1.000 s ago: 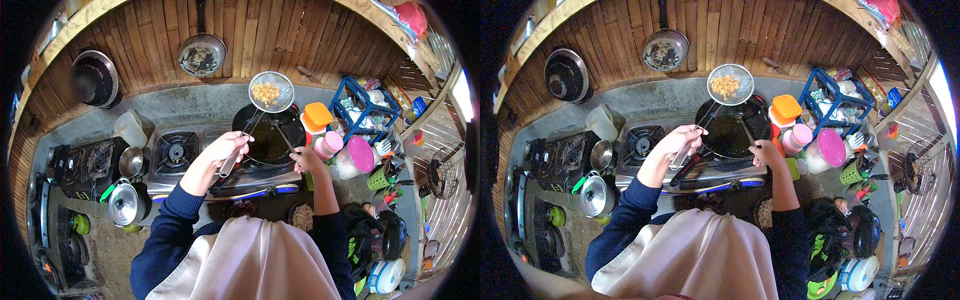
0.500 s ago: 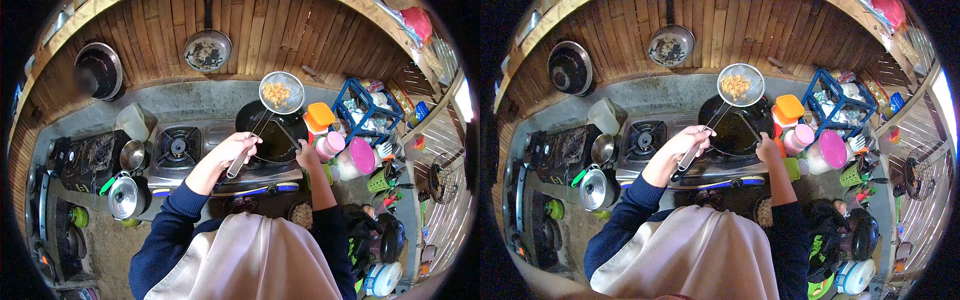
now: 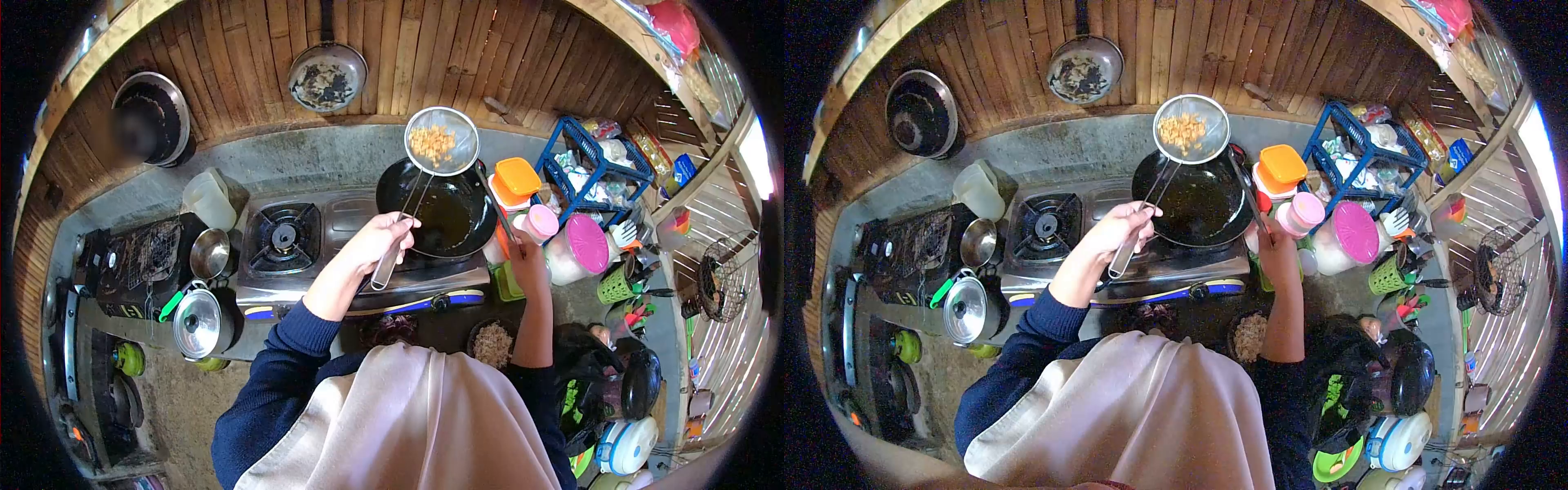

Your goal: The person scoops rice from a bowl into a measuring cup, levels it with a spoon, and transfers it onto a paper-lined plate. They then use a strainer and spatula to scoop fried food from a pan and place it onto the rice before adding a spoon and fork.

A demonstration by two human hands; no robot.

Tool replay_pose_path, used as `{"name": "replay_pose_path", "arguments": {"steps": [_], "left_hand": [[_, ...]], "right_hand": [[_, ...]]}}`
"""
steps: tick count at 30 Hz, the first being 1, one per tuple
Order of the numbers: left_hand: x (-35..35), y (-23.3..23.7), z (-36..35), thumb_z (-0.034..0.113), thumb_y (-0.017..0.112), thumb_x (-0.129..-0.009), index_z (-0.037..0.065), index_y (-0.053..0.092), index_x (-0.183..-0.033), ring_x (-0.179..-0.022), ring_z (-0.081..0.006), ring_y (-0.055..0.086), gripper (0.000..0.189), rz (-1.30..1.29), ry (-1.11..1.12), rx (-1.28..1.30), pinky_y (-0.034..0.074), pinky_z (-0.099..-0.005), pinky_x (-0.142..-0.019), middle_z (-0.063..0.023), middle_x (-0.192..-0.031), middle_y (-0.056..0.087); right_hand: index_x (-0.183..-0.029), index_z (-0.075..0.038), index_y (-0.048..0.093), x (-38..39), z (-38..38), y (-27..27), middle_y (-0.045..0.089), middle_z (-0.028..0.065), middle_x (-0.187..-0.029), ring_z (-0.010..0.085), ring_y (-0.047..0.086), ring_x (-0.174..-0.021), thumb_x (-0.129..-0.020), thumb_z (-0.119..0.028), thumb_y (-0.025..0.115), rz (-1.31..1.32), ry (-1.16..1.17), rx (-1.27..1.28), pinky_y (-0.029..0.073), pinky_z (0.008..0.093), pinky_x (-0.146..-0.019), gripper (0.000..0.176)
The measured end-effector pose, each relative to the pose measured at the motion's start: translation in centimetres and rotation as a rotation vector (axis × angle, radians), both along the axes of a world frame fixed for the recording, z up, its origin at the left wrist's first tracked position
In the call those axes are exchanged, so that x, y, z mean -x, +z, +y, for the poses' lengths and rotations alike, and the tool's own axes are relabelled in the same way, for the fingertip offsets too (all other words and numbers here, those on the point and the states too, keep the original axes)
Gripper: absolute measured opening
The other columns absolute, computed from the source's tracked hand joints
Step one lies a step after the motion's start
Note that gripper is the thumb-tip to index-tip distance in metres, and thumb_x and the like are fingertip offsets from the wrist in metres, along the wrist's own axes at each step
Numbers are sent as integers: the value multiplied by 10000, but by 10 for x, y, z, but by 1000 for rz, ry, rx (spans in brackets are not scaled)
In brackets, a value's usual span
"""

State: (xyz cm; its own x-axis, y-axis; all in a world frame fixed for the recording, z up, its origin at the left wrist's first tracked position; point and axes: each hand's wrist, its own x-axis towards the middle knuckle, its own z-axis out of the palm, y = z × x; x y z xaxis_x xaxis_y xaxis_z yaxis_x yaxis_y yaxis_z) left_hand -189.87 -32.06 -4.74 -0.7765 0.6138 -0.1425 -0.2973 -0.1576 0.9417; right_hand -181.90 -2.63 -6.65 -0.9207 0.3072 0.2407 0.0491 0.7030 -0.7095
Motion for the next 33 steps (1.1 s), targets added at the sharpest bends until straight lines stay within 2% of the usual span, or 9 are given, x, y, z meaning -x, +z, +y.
{"name": "replay_pose_path", "arguments": {"steps": [2,4,9,12,16,19,28,30,33], "left_hand": [[0,0,3,205,415,-941,46,510,-996,-463,-99,449,193,11,-11,-3,400,-235,-440,-6,-623,502],[-6,-6,7,184,427,-940,28,507,-1000,-451,-98,452,185,-26,-2,42,385,-220,-416,-2,-595,483],[-7,-33,9,186,441,-936,38,520,-995,-485,-95,444,177,-199,-22,-22,381,-214,-438,-2,-619,490],[-9,-30,10,194,444,-938,35,519,-989,-484,-91,448,183,-117,-12,7,379,-215,-432,2,-598,481],[-11,-28,8,199,442,-939,33,521,-984,-484,-87,449,189,-123,-22,55,380,-215,-433,1,-603,487],[-14,-33,8,201,438,-940,33,524,-977,-483,-85,447,192,-131,-21,79,379,-215,-433,0,-607,491],[-15,-36,4,188,428,-941,33,527,-971,-481,-88,444,186,-175,-1,55,372,-222,-439,5,-608,491],[-15,-39,3,184,431,-939,32,525,-969,-480,-95,444,181,-149,15,67,371,-224,-440,5,-608,489],[-12,-43,1,173,435,-930,18,508,-984,-463,-115,454,180,-183,19,37,385,-237,-425,-16,-620,506]], "right_hand": [[-1125,-58,569,-5,-10,6,619,222,-867,314,620,-742,-833,-117,546,32,-18,-77,465,373,-657,299],[-1122,-62,573,-9,-12,-3,618,225,-859,339,624,-758,-827,-110,552,-156,-58,-91,472,368,-654,299],[-1083,-50,587,-16,-9,-4,613,233,-863,353,621,-765,-817,-95,556,59,-80,-51,475,372,-650,272],[-1082,-69,593,-17,-5,-9,604,152,-748,254,574,-649,-820,-105,583,31,-51,-122,454,354,-631,265],[-1084,-67,592,-15,-8,-19,607,149,-758,243,578,-658,-813,-103,595,-27,-66,-43,457,343,-645,274],[-1080,-64,596,-14,-7,-32,603,150,-761,225,570,-657,-803,-99,610,93,-42,5,447,333,-630,280],[-1049,-42,619,-12,-5,-38,576,121,-623,157,515,-538,-793,-71,618,73,-25,-80,413,295,-532,257],[-1065,-72,620,-13,-5,-39,607,222,-755,323,616,-659,-795,-132,618,-31,-36,-34,473,359,-610,277],[-1068,-66,618,-12,-6,-44,608,221,-752,323,616,-657,-795,-118,620,126,27,-14,471,353,-607,277]]}}
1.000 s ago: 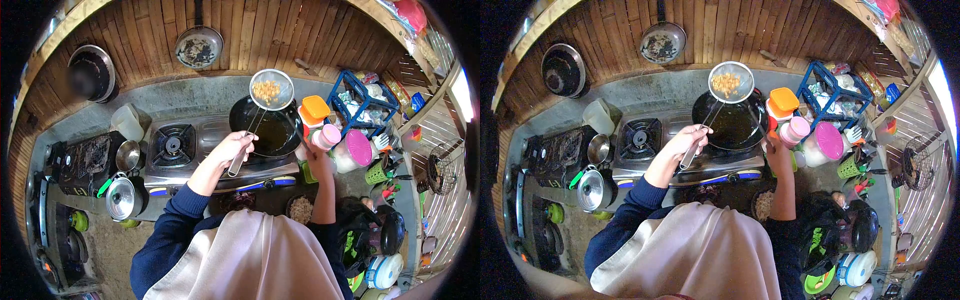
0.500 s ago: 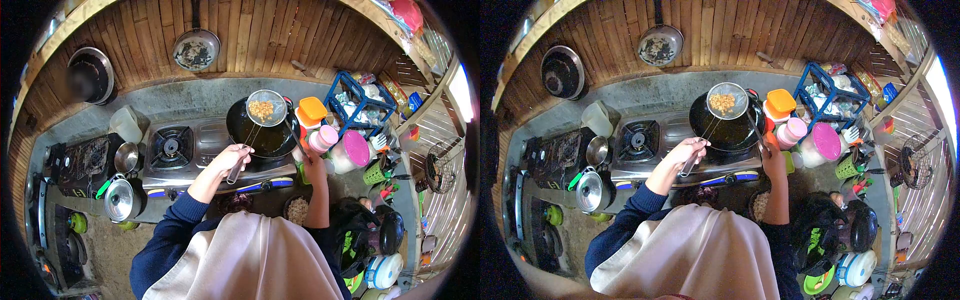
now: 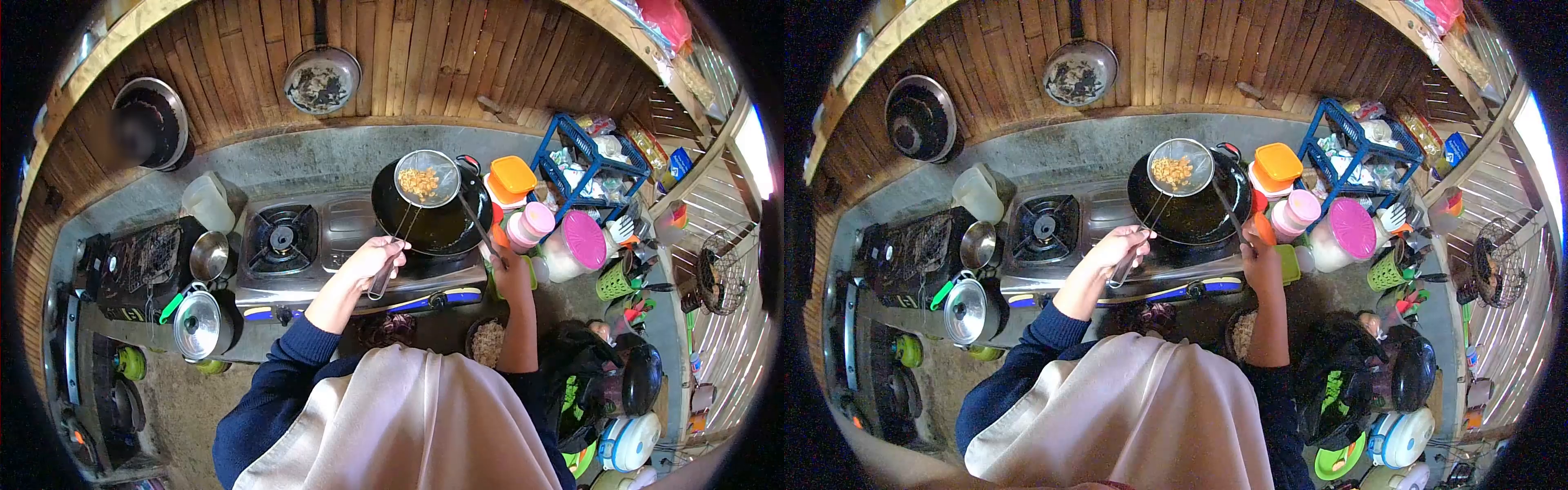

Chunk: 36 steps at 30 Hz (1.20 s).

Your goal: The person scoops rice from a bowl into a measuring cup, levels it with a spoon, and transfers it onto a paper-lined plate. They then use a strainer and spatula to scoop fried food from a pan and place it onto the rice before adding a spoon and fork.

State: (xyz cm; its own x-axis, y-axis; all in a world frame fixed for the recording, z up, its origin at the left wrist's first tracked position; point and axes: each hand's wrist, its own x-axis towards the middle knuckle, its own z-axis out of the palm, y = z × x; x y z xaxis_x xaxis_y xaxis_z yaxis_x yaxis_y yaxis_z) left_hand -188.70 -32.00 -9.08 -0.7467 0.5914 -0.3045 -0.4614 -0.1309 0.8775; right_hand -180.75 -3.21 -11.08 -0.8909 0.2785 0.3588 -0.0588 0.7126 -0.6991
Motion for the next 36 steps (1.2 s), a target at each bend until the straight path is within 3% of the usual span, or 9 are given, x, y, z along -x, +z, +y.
{"name": "replay_pose_path", "arguments": {"steps": [13,15,18,21,24,28,30,33,36], "left_hand": [[-2,1,-7,167,429,-929,15,493,-1000,-462,-109,442,180,-1,-7,-36,369,-243,-419,-12,-617,496],[-3,4,-7,172,432,-929,17,494,-1002,-455,-108,440,181,15,7,-29,364,-238,-413,-11,-617,495],[-1,1,-9,174,435,-929,19,496,-996,-453,-108,439,180,-9,-5,-59,370,-236,-414,-9,-612,493],[-1,2,-11,176,436,-929,20,497,-993,-452,-109,442,179,12,-13,-24,376,-234,-418,-9,-608,490],[0,-3,-12,173,437,-929,23,498,-986,-452,-111,447,172,0,-2,-39,376,-234,-417,-11,-610,492],[-2,2,-13,172,436,-929,25,498,-979,-444,-113,450,167,-24,9,-52,375,-235,-411,-13,-613,498],[-7,8,-15,171,434,-930,24,498,-973,-445,-114,451,166,-2,4,-7,379,-238,-413,-15,-615,502],[-5,7,-14,170,431,-932,23,497,-972,-450,-115,453,167,-14,12,3,384,-239,-418,-19,-614,501],[-4,2,-15,169,432,-932,24,498,-972,-452,-115,454,165,8,2,-17,385,-238,-420,-17,-615,502]], "right_hand": [[-1067,-61,613,2,-11,-6,618,225,-899,332,616,-825,-806,-105,604,111,91,-11,472,355,-715,265],[-1068,-66,616,-1,-14,-1,628,209,-890,315,617,-798,-807,-114,603,-25,-21,75,471,348,-708,266],[-1083,-70,614,1,-4,-5,637,188,-838,283,615,-710,-807,-121,606,-137,3,166,472,338,-665,281],[-1102,-78,611,0,2,-14,625,144,-739,217,580,-617,-810,-120,608,-107,-79,63,458,314,-607,296],[-1106,-76,612,-3,4,-13,597,95,-675,160,538,-586,-816,-114,604,-128,-1,258,442,299,-579,293],[-1093,-52,614,-8,0,-4,558,57,-636,119,489,-568,-820,-111,601,-156,-36,293,417,273,-552,281],[-1093,-35,612,-11,-1,1,539,32,-624,99,464,-558,-825,-105,594,-212,-34,461,396,256,-531,278],[-1100,-27,608,-10,1,-3,516,7,-619,80,441,-554,-832,-99,585,-135,-49,361,373,238,-514,279],[-1105,-26,607,-15,-2,7,526,-1,-628,76,451,-561,-838,-94,576,-222,-82,440,375,238,-513,277]]}}
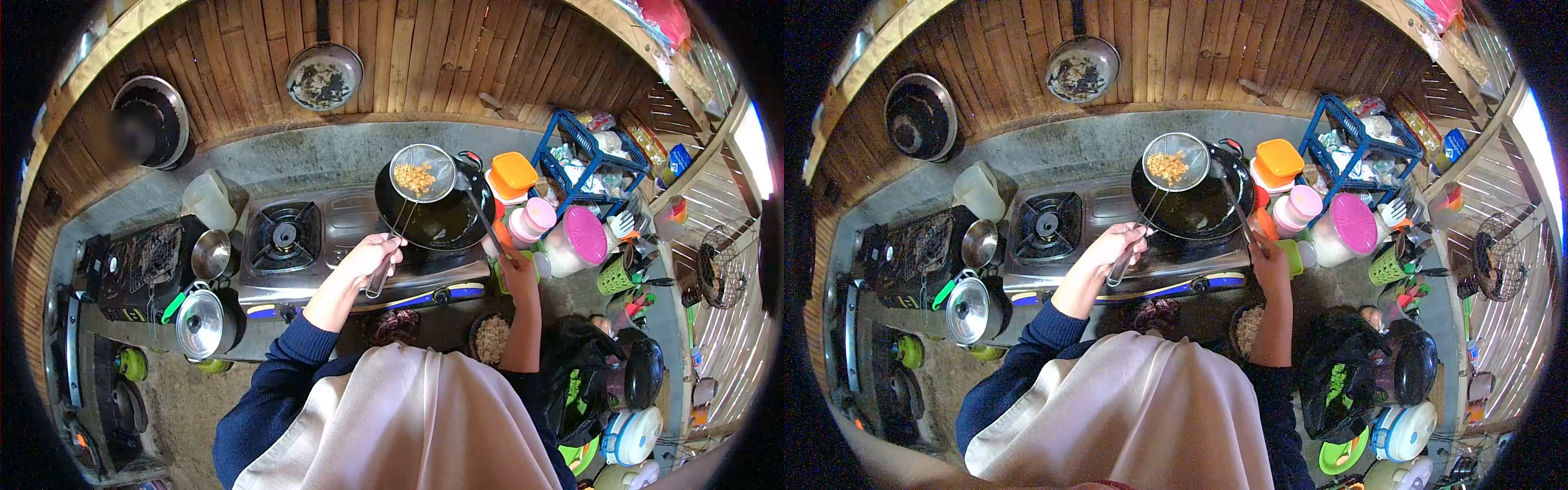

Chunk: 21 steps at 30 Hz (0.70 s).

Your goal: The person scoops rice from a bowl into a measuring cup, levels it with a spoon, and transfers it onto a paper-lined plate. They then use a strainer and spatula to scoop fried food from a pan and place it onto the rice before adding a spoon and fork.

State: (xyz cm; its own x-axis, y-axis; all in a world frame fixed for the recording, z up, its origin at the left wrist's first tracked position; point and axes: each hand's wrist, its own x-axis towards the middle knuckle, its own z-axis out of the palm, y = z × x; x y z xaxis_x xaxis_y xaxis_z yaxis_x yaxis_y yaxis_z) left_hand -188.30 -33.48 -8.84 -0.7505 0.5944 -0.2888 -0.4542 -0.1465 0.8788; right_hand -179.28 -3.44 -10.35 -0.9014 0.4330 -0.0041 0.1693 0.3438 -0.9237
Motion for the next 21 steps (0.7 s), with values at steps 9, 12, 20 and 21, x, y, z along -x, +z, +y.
{"name": "replay_pose_path", "arguments": {"steps": [9,12,20,21], "left_hand": [[-1,-2,-1,160,434,-928,27,504,-972,-451,-112,443,157,2,-11,25,385,-237,-421,-13,-624,500],[0,-4,0,158,436,-927,29,509,-965,-452,-111,442,153,17,-8,35,384,-240,-423,-12,-625,501],[1,-10,0,162,437,-928,25,511,-951,-468,-111,445,157,-8,0,10,389,-245,-437,-19,-624,501],[0,-10,1,163,438,-928,24,510,-953,-470,-111,446,159,-9,0,19,389,-244,-439,-20,-624,501]], "right_hand": [[-1100,-11,602,-1,1,-2,551,22,-634,75,454,-555,-838,-99,582,31,60,-5,378,241,-510,277],[-1095,-14,606,4,2,-10,553,24,-636,67,450,-559,-839,-101,583,70,-17,-231,374,238,-508,272],[-1152,-31,572,-2,17,5,507,-3,-596,73,445,-496,-855,-113,571,-5,-58,219,339,218,-443,308],[-1180,-41,551,-4,19,10,492,-9,-583,70,433,-475,-860,-118,567,-36,-65,401,329,212,-426,330]]}}
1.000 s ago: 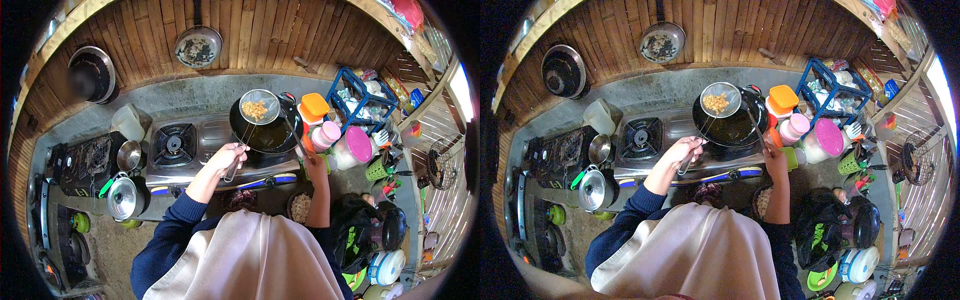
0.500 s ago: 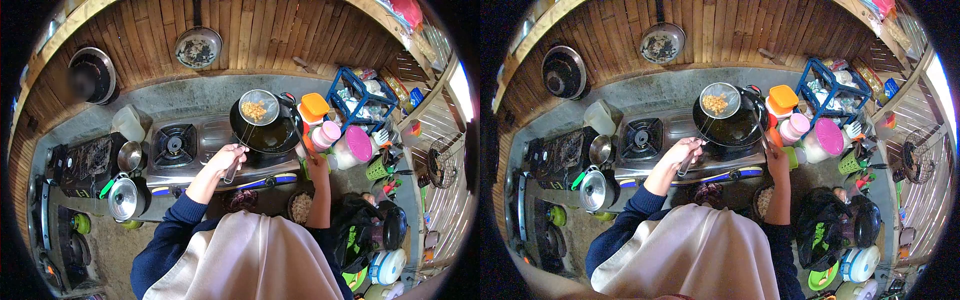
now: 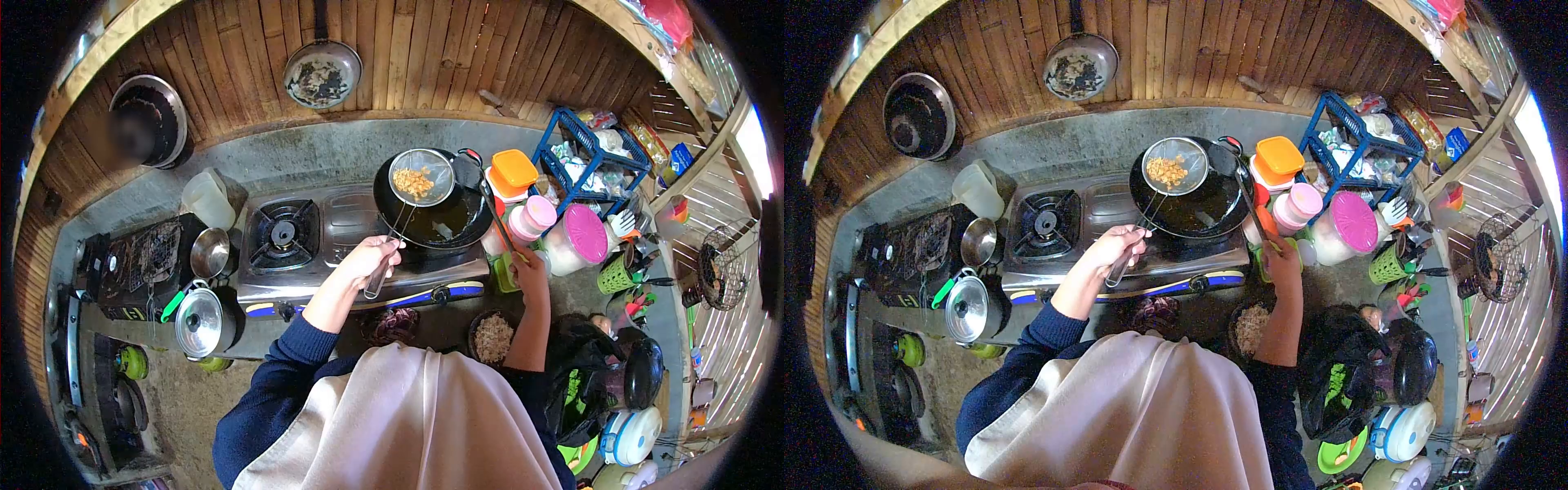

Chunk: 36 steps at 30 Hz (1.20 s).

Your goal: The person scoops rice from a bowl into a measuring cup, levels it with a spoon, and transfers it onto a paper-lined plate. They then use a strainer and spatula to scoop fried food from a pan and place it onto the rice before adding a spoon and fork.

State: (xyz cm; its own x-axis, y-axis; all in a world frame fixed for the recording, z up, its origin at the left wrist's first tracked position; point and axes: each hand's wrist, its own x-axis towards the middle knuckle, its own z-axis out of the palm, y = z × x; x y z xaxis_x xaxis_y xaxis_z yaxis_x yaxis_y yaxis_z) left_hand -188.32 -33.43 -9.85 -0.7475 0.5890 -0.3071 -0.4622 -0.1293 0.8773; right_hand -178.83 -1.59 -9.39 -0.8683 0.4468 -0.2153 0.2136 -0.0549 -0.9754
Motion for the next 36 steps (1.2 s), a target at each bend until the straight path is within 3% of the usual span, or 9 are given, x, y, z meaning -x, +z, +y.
{"name": "replay_pose_path", "arguments": {"steps": [10,15,21,25,27,29,30,34,36], "left_hand": [[-6,-8,16,178,422,-943,3,513,-971,-482,-87,426,199,-42,-15,47,372,-223,-433,-7,-618,484],[-7,-8,24,179,448,-924,4,521,-969,-499,-105,454,195,0,-68,72,397,-239,-456,-20,-636,506],[-9,-8,29,177,438,-934,10,511,-969,-475,-90,443,186,-18,-45,81,376,-220,-435,-6,-618,495],[-5,-8,29,157,448,-928,17,506,-961,-475,-91,449,156,-7,-63,102,386,-229,-435,-5,-619,496],[-2,1,28,160,462,-922,25,512,-948,-471,-90,453,147,-6,-100,83,393,-235,-429,1,-614,500],[9,16,30,191,486,-913,40,523,-914,-441,-95,465,156,177,-112,163,398,-244,-410,2,-600,511],[15,34,30,182,477,-914,32,516,-899,-442,-106,478,156,241,-91,168,408,-250,-413,-13,-605,521],[28,103,27,165,468,-913,29,504,-859,-443,-113,491,150,369,-80,122,417,-253,-421,-22,-599,526],[29,99,26,191,477,-921,47,512,-901,-415,-89,462,150,352,-80,118,379,-215,-389,-6,-594,516]], "right_hand": [[-1189,-110,547,-11,-27,38,511,11,-554,52,376,-394,-906,-181,501,86,94,-97,266,197,-369,295],[-1185,-90,546,-2,-26,57,536,33,-555,78,419,-364,-905,-172,497,-81,459,-427,311,219,-355,296],[-1132,-50,573,2,-28,74,561,43,-591,124,546,-424,-898,-135,483,-235,477,-564,412,244,-395,265],[-1085,-33,594,12,-16,69,555,42,-585,126,543,-428,-896,-126,473,-179,520,-601,422,251,-408,243],[-1039,-27,612,19,-11,76,556,51,-581,126,535,-422,-892,-121,472,-166,547,-674,419,252,-405,223],[-1039,-34,615,24,-4,91,545,23,-592,100,502,-429,-895,-129,478,-44,557,-716,397,243,-400,220],[-1039,-41,617,26,-3,102,535,-5,-603,74,469,-437,-898,-137,484,70,569,-751,375,234,-395,217],[-1024,-25,618,38,-12,156,501,-12,-569,66,431,-451,-898,-126,476,106,409,-857,352,232,-411,215],[-1005,-19,621,39,-13,164,494,-4,-560,81,437,-468,-893,-132,471,165,425,-962,361,254,-430,219]]}}
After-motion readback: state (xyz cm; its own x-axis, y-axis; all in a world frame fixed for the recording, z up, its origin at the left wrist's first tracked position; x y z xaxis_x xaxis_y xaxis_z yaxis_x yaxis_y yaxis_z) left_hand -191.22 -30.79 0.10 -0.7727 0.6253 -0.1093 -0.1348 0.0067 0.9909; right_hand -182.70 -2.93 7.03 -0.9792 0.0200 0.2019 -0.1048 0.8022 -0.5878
